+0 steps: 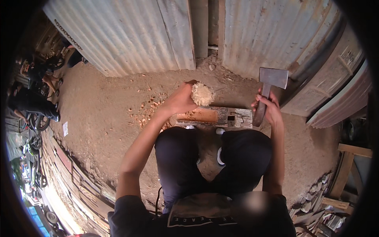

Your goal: The person uses a hand axe to carve a piece of wood placed on a wooden support. They repeatedly strike the wood to remove shavings and shape the surface, occasionally clearing debris by hand.

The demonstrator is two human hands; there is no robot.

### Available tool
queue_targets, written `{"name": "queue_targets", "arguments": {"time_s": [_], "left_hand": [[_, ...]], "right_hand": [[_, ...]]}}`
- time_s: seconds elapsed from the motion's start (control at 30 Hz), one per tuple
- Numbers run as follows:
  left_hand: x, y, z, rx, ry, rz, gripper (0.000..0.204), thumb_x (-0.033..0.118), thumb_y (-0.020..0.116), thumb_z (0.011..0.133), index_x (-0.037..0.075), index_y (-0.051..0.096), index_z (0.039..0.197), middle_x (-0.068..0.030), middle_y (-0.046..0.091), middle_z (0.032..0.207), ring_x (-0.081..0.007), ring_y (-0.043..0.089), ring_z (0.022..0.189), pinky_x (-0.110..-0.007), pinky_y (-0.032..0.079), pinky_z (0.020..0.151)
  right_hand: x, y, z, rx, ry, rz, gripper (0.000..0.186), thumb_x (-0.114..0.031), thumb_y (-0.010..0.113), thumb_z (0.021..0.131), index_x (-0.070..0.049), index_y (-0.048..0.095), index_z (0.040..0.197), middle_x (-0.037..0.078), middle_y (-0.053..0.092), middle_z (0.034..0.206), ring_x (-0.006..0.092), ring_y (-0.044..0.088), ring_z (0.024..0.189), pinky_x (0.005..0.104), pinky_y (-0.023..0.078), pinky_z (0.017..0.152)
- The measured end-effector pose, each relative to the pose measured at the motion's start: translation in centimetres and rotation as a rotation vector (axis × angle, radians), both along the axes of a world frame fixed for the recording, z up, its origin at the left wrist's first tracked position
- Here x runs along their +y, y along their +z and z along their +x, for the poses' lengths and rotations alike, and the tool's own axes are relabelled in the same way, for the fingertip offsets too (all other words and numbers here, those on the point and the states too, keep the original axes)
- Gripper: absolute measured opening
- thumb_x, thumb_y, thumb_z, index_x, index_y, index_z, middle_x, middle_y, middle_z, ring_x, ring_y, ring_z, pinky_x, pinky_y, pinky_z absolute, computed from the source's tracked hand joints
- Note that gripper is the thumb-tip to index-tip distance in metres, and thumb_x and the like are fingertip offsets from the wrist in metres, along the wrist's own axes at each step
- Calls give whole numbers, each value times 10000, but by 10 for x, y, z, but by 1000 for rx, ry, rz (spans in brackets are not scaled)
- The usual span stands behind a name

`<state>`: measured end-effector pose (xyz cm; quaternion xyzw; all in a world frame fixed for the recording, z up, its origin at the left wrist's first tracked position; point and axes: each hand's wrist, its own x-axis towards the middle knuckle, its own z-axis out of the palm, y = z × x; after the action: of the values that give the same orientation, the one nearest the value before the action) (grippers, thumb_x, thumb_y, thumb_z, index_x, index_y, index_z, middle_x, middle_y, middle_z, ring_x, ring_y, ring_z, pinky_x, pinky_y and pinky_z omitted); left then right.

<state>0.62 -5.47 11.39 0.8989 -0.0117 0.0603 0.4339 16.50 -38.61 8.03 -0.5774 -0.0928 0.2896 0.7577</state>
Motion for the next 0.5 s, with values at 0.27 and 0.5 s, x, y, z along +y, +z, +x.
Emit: {"name": "queue_targets", "arguments": {"time_s": [0.27, 0.5], "left_hand": [[-14, -167, 56, 109, -226, -288, 419, 175, 862, 814, 13, 727, 1176, -120, 761, 1119, -185, 715, 1037, -345, 552, 942], [-84, -338, 67, 38, -279, -658, 318, 128, 814, 791, 18, 720, 1074, -162, 748, 1002, -295, 736, 939, -397, 569, 853]], "right_hand": [[6, -166, 9, -59, 88, -187, 207, -144, 699, 978, -49, 548, 1082, 44, 601, 754, 151, 595, 548, 307, 485, 508], [13, -223, -32, 147, 203, -541, 215, -192, 690, 995, -40, 546, 1046, 21, 557, 741, 113, 528, 514, 286, 432, 456]]}}
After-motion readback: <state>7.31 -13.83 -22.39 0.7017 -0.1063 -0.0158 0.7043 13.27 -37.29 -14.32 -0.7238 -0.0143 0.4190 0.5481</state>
